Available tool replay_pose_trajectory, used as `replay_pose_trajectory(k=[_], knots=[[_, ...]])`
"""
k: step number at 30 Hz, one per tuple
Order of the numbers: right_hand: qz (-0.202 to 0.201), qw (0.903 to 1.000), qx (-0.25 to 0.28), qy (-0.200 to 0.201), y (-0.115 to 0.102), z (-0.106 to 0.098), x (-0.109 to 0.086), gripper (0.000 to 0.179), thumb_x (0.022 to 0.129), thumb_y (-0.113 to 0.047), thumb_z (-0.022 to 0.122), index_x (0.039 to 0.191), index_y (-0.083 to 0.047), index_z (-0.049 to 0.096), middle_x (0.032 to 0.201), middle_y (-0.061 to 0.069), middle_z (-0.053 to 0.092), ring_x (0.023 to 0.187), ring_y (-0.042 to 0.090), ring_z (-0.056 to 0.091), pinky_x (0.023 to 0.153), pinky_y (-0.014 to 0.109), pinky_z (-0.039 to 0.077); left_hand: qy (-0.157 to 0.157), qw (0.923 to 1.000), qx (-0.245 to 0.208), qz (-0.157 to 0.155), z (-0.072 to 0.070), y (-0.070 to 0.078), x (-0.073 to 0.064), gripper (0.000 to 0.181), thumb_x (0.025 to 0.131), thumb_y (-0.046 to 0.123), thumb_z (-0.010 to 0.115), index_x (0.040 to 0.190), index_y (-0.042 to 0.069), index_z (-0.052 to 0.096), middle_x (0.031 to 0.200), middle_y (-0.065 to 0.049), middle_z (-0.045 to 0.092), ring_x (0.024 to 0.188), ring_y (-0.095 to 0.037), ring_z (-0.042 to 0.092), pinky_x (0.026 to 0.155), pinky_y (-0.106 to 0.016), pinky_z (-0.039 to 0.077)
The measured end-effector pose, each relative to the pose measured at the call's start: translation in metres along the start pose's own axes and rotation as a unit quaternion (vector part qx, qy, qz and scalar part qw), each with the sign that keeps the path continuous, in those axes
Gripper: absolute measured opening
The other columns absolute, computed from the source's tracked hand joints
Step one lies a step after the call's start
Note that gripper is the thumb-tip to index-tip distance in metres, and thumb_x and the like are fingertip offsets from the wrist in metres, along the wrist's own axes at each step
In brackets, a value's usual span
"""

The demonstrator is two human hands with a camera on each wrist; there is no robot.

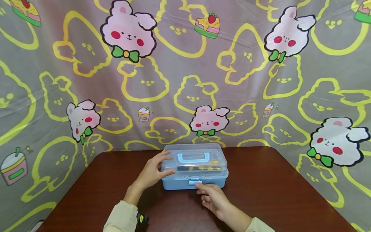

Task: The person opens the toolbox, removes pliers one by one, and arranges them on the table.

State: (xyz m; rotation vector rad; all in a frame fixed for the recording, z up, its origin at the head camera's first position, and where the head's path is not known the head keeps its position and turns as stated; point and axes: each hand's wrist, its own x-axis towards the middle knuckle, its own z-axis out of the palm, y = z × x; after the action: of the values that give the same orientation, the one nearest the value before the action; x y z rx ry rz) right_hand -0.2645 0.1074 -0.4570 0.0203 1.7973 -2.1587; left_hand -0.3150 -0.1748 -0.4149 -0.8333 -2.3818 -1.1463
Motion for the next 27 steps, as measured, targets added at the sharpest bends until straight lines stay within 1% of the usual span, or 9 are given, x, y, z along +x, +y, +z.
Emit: replay_pose_trajectory(k=[2,5,10,14,17,20,22,24,27], knots=[[-0.016,0.9991,-0.035,0.016,-0.002,-0.004,-0.002,0.046,0.093,-0.035,0.079,0.114,0.003,0.066,0.093,0.005,0.064,0.068,0.011,0.052,0.063,0.027,0.045,0.0,0.9998,0.019,0.007,0.001,0.0,-0.001,0.057,0.087,0.033,0.087,0.136,0.009,0.067,0.155,-0.011,0.049,0.15,-0.034,0.03,0.106,-0.059,0.04],[-0.053,0.9926,-0.089,0.063,-0.004,-0.012,-0.006,0.043,0.092,-0.033,0.079,0.113,0.003,0.07,0.09,0.004,0.064,0.066,0.012,0.049,0.058,0.028,0.042,0.003,0.9985,0.053,0.013,0.003,-0.001,-0.002,0.068,0.088,0.038,0.085,0.144,0.008,0.06,0.157,-0.012,0.046,0.149,-0.034,0.033,0.109,-0.06,0.036],[-0.123,0.9677,-0.163,0.148,-0.011,-0.028,-0.012,0.036,0.09,-0.029,0.083,0.108,0.0,0.074,0.083,0.002,0.064,0.068,0.014,0.05,0.058,0.028,0.044,0.026,0.996,0.085,-0.014,0.001,0.003,-0.005,0.092,0.083,0.041,0.089,0.156,0.006,0.044,0.159,-0.013,0.041,0.144,-0.032,0.04,0.108,-0.057,0.039],[-0.201,0.9301,-0.229,0.205,-0.02,-0.044,-0.015,0.029,0.087,-0.029,0.086,0.101,-0.005,0.076,0.08,0.001,0.066,0.076,0.015,0.056,0.066,0.028,0.045,0.025,0.9948,0.074,-0.066,-0.005,0.008,-0.01,0.112,0.077,0.045,0.092,0.161,0.004,0.03,0.161,-0.017,0.036,0.141,-0.037,0.043,0.105,-0.058,0.042],[-0.272,0.8861,-0.293,0.234,-0.025,-0.059,-0.011,0.025,0.085,-0.023,0.089,0.098,-0.007,0.075,0.077,-0.002,0.065,0.072,0.014,0.057,0.064,0.027,0.045,0.004,0.9906,0.068,-0.118,-0.01,0.007,-0.014,0.125,0.074,0.051,0.092,0.163,0.002,0.02,0.164,-0.021,0.028,0.142,-0.042,0.04,0.105,-0.06,0.04],[-0.321,0.8427,-0.355,0.247,-0.028,-0.073,-0.004,0.034,0.08,-0.016,0.093,0.104,-0.005,0.072,0.08,-0.002,0.065,0.071,0.014,0.058,0.064,0.027,0.047,-0.028,0.9846,0.072,-0.157,-0.012,0.005,-0.016,0.128,0.074,0.055,0.091,0.162,-0.004,0.019,0.164,-0.025,0.025,0.145,-0.045,0.033,0.109,-0.061,0.035],[-0.327,0.826,-0.39,0.241,-0.03,-0.081,0.001,0.047,0.077,-0.017,0.094,0.114,-0.002,0.07,0.087,0.002,0.066,0.076,0.016,0.061,0.067,0.03,0.049,-0.046,0.9809,0.079,-0.172,-0.011,0.003,-0.018,0.126,0.074,0.055,0.091,0.16,-0.008,0.022,0.162,-0.028,0.028,0.147,-0.045,0.031,0.111,-0.061,0.032],[-0.308,0.8269,-0.415,0.222,-0.031,-0.087,0.006,0.062,0.077,-0.022,0.095,0.126,0.001,0.066,0.099,0.007,0.068,0.084,0.02,0.064,0.073,0.035,0.052,-0.06,0.9788,0.077,-0.18,-0.009,0.001,-0.019,0.12,0.075,0.052,0.091,0.157,-0.01,0.029,0.159,-0.029,0.035,0.145,-0.044,0.035,0.111,-0.06,0.033],[-0.27,0.8417,-0.434,0.175,-0.032,-0.095,0.013,0.076,0.08,-0.031,0.092,0.139,0.004,0.06,0.12,0.016,0.067,0.099,0.028,0.067,0.082,0.044,0.054,-0.072,0.9795,0.059,-0.179,-0.005,0.0,-0.019,0.108,0.078,0.047,0.091,0.155,-0.006,0.037,0.154,-0.023,0.045,0.141,-0.04,0.043,0.11,-0.059,0.035]])
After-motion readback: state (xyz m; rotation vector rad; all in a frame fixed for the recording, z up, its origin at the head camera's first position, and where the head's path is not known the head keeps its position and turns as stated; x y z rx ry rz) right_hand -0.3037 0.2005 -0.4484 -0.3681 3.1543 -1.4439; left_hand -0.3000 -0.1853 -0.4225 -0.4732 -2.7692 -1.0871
